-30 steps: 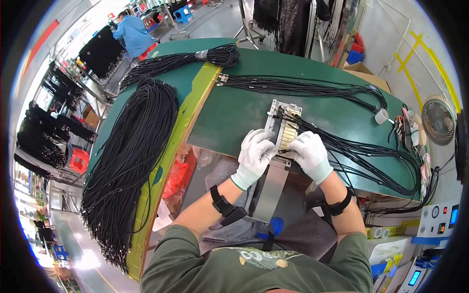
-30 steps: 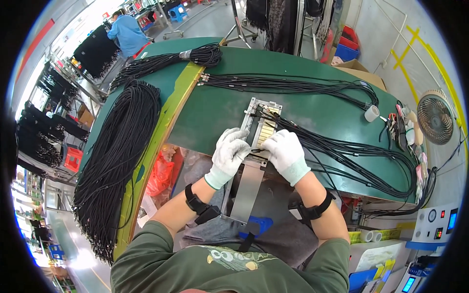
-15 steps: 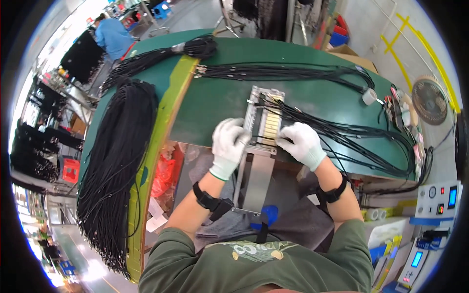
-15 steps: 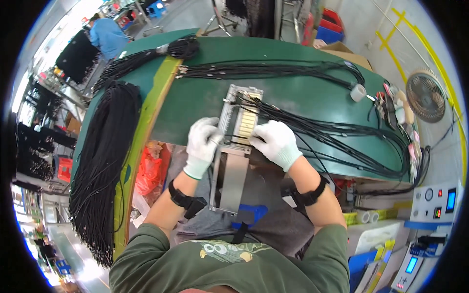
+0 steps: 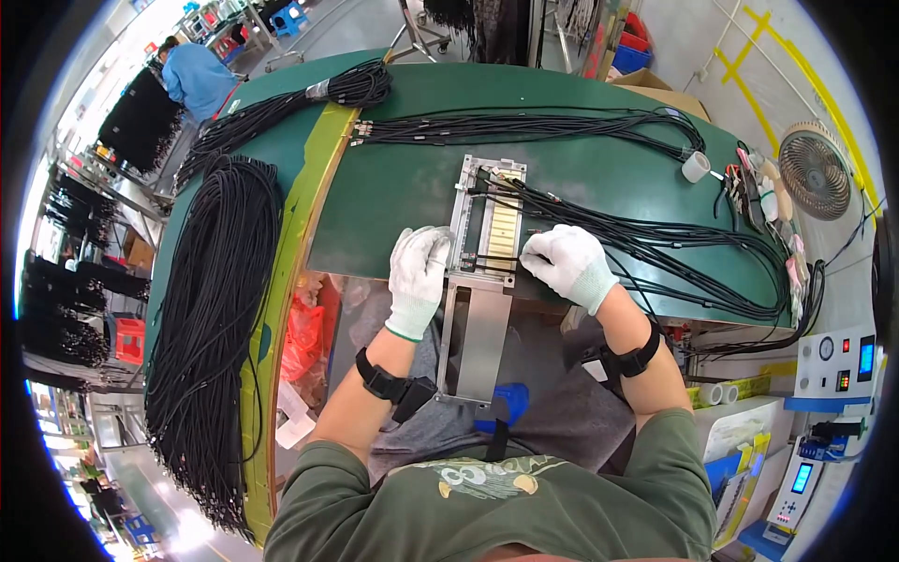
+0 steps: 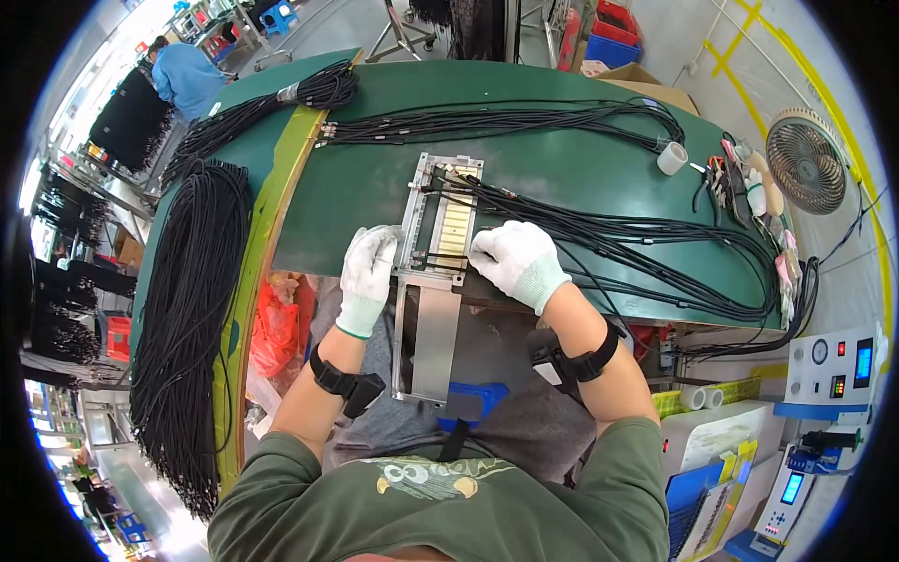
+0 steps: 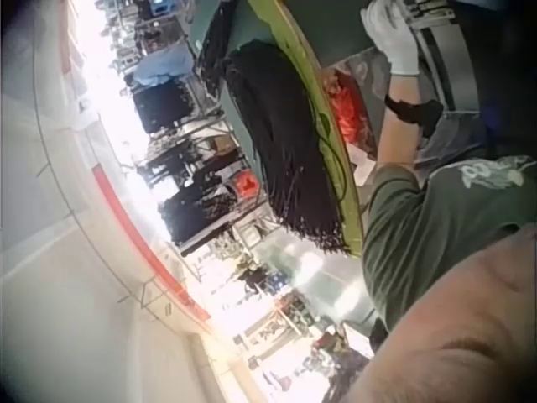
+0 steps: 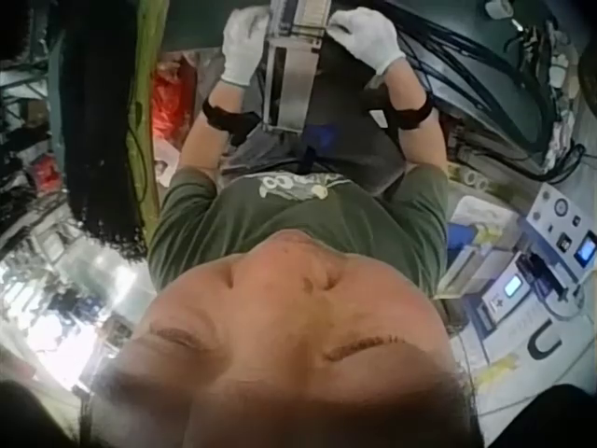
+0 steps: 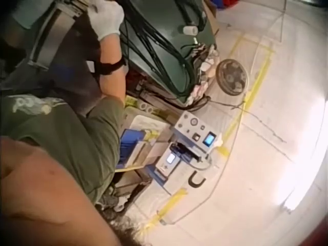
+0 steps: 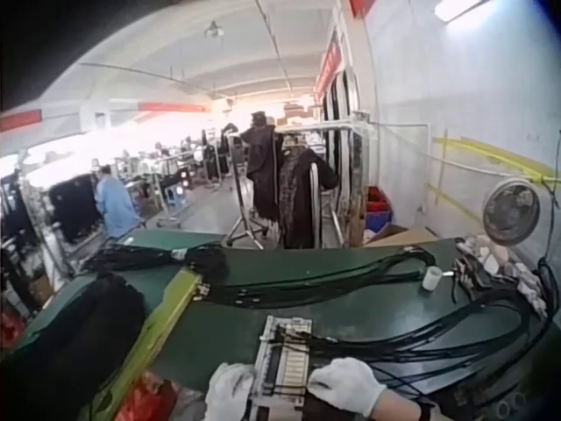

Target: Organizing and inserting multiple black wires into a specialized assembly jig on a workbench.

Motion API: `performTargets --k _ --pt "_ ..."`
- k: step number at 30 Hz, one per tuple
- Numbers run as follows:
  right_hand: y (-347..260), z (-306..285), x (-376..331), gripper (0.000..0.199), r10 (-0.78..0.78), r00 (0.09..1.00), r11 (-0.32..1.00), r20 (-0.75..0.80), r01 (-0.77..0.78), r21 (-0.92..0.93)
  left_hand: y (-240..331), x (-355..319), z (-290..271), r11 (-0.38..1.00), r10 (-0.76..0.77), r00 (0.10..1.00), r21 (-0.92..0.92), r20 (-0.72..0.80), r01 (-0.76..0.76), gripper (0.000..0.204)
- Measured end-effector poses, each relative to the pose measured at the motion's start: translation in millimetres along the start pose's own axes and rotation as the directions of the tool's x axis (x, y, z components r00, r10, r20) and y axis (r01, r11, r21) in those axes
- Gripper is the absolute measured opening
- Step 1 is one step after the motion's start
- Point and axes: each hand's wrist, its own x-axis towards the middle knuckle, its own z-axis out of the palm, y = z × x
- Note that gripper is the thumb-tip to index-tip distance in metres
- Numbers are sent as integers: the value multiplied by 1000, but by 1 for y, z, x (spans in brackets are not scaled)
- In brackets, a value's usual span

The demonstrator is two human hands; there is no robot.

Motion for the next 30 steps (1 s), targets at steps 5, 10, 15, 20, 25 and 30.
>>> performTargets --k 5,10,15,20,25,30 --pt "-1 5 2 15 14 998 1000 59 -14 4 22 13 -6 986 152 980 -94 131 -141 25" --pt "9 13 6 13 28 1000 1000 7 -28 3 46 12 -4 921 321 903 128 287 -368 26" --pt "28 8 26 9 55 973 992 -222 -79 -100 32 12 2 904 289 875 189 388 -382 33" --pt "30 22 41 7 17 970 951 -243 -91 -295 24 11 2 918 302 873 131 383 -375 28" --pt "35 21 30 9 -36 954 964 -299 -46 -262 25 10 7 919 342 893 92 294 -382 24" --pt "6 -4 25 13 -187 938 981 -292 166 -97 11 11 3 984 118 982 -150 147 -95 24"
